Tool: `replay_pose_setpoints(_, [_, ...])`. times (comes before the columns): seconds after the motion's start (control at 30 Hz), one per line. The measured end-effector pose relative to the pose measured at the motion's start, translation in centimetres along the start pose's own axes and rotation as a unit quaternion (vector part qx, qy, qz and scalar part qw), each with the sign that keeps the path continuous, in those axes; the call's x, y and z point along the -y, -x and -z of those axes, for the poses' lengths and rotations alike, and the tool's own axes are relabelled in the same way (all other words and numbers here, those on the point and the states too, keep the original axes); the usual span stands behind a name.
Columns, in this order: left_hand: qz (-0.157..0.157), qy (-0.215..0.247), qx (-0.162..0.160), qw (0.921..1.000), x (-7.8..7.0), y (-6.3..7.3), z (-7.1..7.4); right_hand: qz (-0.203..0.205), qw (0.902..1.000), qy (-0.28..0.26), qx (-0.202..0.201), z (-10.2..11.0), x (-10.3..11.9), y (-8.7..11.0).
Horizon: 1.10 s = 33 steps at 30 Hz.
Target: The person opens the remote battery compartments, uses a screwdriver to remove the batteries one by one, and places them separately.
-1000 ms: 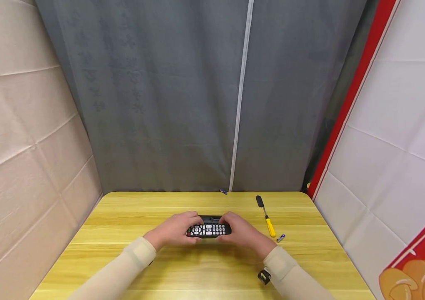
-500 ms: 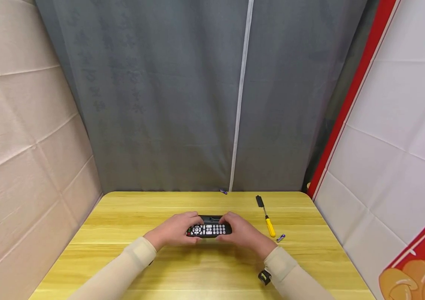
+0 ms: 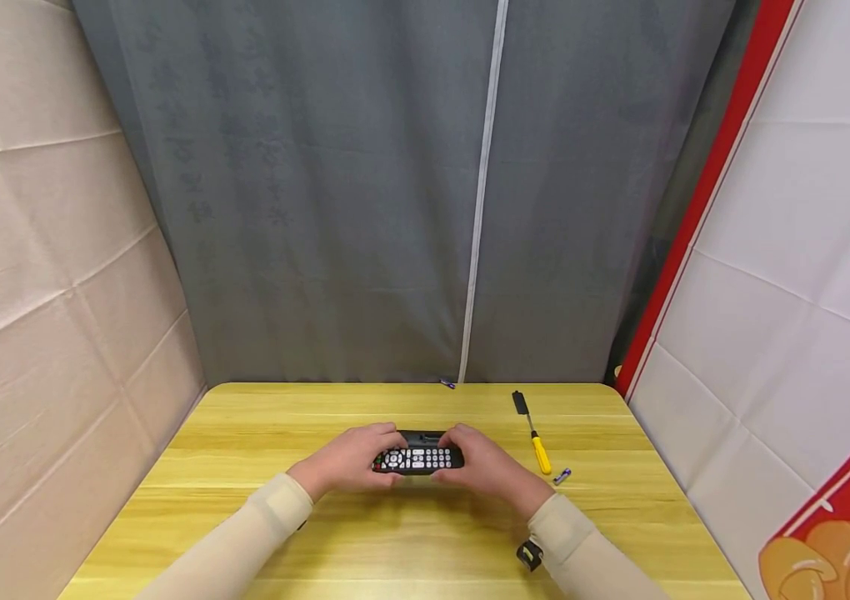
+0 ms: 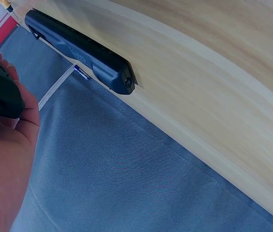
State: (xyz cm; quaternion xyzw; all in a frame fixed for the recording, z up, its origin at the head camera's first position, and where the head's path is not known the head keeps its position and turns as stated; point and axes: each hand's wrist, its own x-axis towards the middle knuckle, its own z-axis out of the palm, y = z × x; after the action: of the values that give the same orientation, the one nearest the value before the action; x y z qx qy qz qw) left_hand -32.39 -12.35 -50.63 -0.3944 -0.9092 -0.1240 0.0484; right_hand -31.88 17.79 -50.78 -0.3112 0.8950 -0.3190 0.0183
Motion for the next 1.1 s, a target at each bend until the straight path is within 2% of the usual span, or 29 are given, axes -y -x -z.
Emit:
replay_pose_setpoints(0.2, [-0.003, -0.001, -0.001, 1.0000, 0.3, 0.0, -0.2, -0.010, 0.9999, -0.013, 0.002, -0.1, 0.0, 0.0])
replay_pose_setpoints(0.4, [0.005, 0.015, 0.014, 0.9998, 0.5, 0.1, -0.1, -0.043, 0.9966, -0.069, 0.015, -0.3, 0.0, 0.1])
replay_pose_setpoints(0.6, [0.010, 0.013, 0.021, 0.9997, 0.8, 0.0, -0.2, -0.053, 0.9935, -0.100, 0.015, -0.2, 0.2, 0.1])
replay_pose_setpoints(0.87, [0.037, -0.012, 0.040, 0.9985, 0.0, 0.1, 0.3, -0.081, 0.9864, -0.138, 0.038, -0.1, 0.4, 0.2])
replay_pose_setpoints(1.1, [0.046, -0.012, 0.039, 0.9982, -0.2, 0.0, 0.5, -0.094, 0.9836, -0.146, 0.047, 0.1, 0.7, 0.0])
